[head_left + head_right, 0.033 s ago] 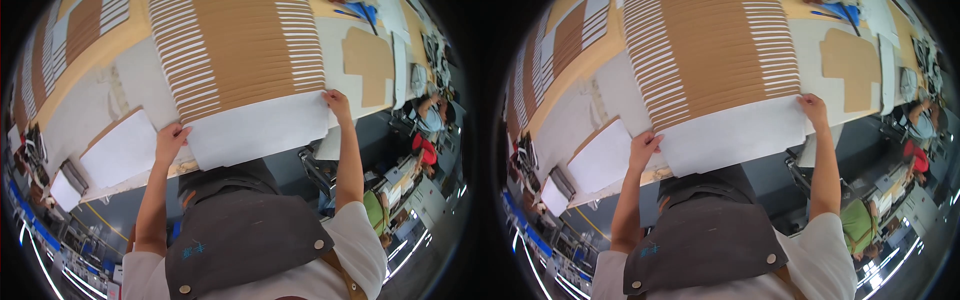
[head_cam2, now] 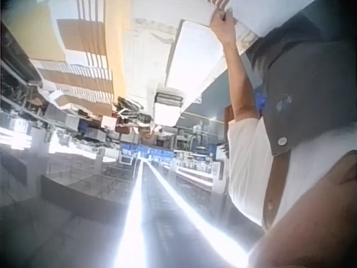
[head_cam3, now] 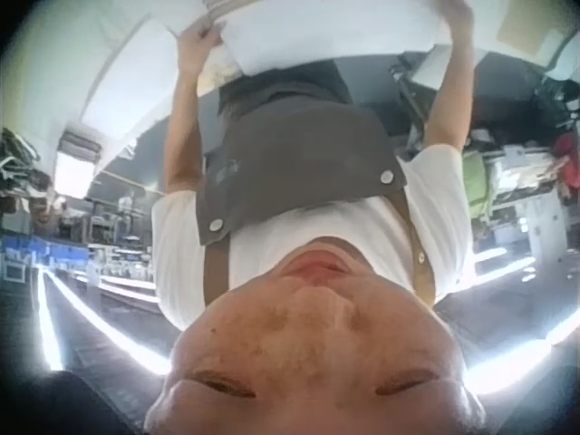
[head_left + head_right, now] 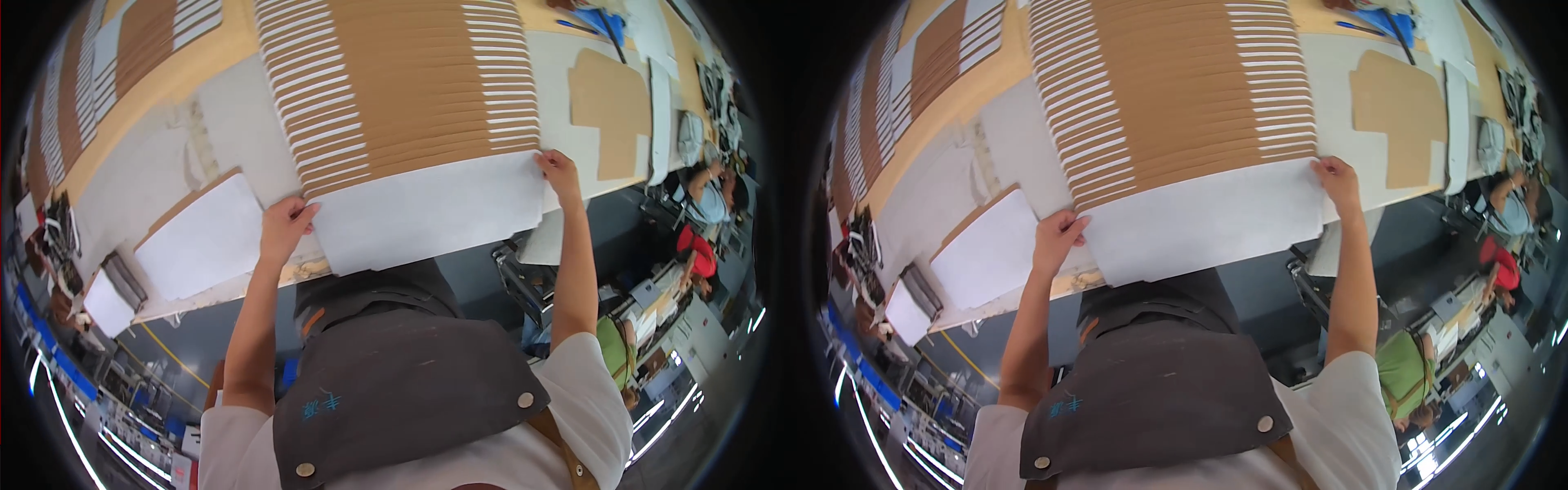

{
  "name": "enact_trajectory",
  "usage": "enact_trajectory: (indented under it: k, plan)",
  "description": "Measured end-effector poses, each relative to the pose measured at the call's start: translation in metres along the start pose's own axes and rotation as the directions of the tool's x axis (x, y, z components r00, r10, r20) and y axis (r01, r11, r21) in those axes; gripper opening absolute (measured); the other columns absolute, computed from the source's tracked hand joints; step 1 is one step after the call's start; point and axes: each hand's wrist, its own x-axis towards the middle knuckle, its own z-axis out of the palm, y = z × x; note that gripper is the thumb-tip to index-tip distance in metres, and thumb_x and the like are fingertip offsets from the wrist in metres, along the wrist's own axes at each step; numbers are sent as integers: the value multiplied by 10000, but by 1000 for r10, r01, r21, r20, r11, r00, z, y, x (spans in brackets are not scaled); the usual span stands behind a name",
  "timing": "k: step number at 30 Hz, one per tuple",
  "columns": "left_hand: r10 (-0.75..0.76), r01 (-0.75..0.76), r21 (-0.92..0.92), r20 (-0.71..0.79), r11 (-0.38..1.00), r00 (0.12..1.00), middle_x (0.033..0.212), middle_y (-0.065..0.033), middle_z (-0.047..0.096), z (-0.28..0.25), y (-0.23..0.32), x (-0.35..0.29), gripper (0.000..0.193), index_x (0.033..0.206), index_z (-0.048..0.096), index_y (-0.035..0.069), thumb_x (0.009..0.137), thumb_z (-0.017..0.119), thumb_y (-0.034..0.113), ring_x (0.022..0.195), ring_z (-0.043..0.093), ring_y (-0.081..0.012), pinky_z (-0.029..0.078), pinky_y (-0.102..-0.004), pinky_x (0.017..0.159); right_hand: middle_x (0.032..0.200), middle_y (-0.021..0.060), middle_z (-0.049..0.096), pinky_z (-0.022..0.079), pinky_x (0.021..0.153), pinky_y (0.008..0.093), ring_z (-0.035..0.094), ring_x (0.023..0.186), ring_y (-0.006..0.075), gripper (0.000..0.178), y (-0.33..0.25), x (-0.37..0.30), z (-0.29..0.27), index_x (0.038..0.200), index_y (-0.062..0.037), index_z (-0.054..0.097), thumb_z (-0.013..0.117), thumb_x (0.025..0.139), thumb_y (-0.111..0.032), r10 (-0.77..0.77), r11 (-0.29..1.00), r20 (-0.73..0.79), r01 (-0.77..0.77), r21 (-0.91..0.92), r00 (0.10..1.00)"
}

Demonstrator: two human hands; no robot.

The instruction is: Applying reinforcement sheets to leather components for bag or wallet assembly.

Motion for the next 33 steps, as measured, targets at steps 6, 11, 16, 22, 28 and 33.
enact_trajectory:
  k: [6,11,16,22,28,33]
  plan:
    - [-51,52,42,-27,998,998,588,-67,582,1,2,1,235,736,590,-49,768,657,174,507,564,-91,474,-213,479,625,-16,526,368,500,204,444,559,57,202,-5,0,0,785,-16,603,659,761,-209,-17,996,58,12,84,998]
    - [-51,55,69,-59,996,997,577,-69,583,2,0,1,238,715,590,-47,755,670,174,485,564,-99,467,-214,467,633,-29,520,351,497,195,435,562,49,188,-7,-2,-1,774,-26,604,652,772,-208,34,993,85,-43,112,996]
    - [-36,43,81,-87,996,996,576,-68,584,5,-3,1,214,712,592,-42,740,683,151,489,565,-96,467,-215,466,618,-38,514,340,491,193,421,550,42,182,-4,-3,4,751,-30,604,656,769,-204,-1,994,31,-2,109,1000]
    - [-33,40,85,-85,996,996,591,-68,585,4,-1,-1,208,702,582,-44,741,681,135,512,566,-88,471,-211,469,610,-42,512,339,491,193,414,545,42,177,-9,-6,7,737,-34,602,662,765,-198,-6,993,-14,7,121,1000]
    - [-61,69,96,-81,993,995,584,-67,579,5,1,0,223,687,564,-42,742,682,138,505,562,-83,469,-206,469,618,-57,479,332,528,192,384,564,35,178,-6,-7,11,764,-45,595,645,784,-215,8,992,-18,-6,122,1000]
    - [-43,52,115,-80,992,996,572,-64,575,4,0,1,232,678,561,-41,742,683,146,495,558,-82,465,-205,464,608,-28,516,356,502,205,423,561,49,190,-5,-7,11,733,-11,598,668,752,-187,-38,993,-59,44,110,998]
